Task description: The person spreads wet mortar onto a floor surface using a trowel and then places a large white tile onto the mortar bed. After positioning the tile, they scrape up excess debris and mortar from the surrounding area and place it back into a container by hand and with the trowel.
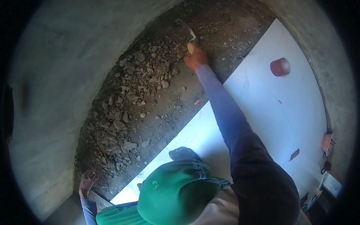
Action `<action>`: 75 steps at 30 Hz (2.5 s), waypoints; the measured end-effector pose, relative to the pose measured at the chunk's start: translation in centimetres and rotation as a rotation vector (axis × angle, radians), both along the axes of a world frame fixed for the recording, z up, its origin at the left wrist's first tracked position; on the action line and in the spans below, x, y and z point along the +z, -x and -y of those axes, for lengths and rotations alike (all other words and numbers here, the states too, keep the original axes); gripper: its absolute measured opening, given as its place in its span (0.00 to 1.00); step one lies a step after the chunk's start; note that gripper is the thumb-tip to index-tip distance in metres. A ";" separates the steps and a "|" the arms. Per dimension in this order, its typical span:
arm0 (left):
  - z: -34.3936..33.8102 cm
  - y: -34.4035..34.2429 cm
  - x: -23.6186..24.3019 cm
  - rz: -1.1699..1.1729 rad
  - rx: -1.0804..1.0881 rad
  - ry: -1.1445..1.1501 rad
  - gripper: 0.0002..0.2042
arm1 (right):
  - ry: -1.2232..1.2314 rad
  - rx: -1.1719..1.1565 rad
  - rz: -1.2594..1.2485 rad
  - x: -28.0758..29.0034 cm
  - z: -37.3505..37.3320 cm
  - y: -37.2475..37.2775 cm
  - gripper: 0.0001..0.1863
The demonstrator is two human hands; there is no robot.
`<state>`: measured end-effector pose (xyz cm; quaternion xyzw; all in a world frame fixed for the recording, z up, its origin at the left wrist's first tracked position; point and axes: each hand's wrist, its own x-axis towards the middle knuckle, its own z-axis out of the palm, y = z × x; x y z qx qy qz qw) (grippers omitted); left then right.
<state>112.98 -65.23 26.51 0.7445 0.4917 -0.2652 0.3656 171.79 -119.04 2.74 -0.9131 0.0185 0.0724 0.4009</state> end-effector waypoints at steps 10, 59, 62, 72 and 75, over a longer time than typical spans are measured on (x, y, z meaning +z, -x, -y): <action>-0.9 6.4 3.6 0.033 0.139 -0.104 0.21 | -0.048 0.205 0.124 3.0 -4.3 2.9 0.25; 0.5 0.8 5.3 0.096 0.191 0.027 0.26 | -0.097 0.559 -0.118 5.8 -13.8 15.6 0.31; 2.3 -0.4 6.7 0.067 0.070 -0.046 0.26 | -0.263 0.551 -0.068 5.9 -12.8 17.9 0.30; 6.1 1.8 7.5 0.131 0.079 0.087 0.26 | 0.072 0.286 -0.215 2.6 -6.6 19.1 0.24; 5.9 -1.0 7.7 0.181 0.069 0.087 0.26 | -0.118 0.450 -0.163 3.5 -10.4 23.7 0.27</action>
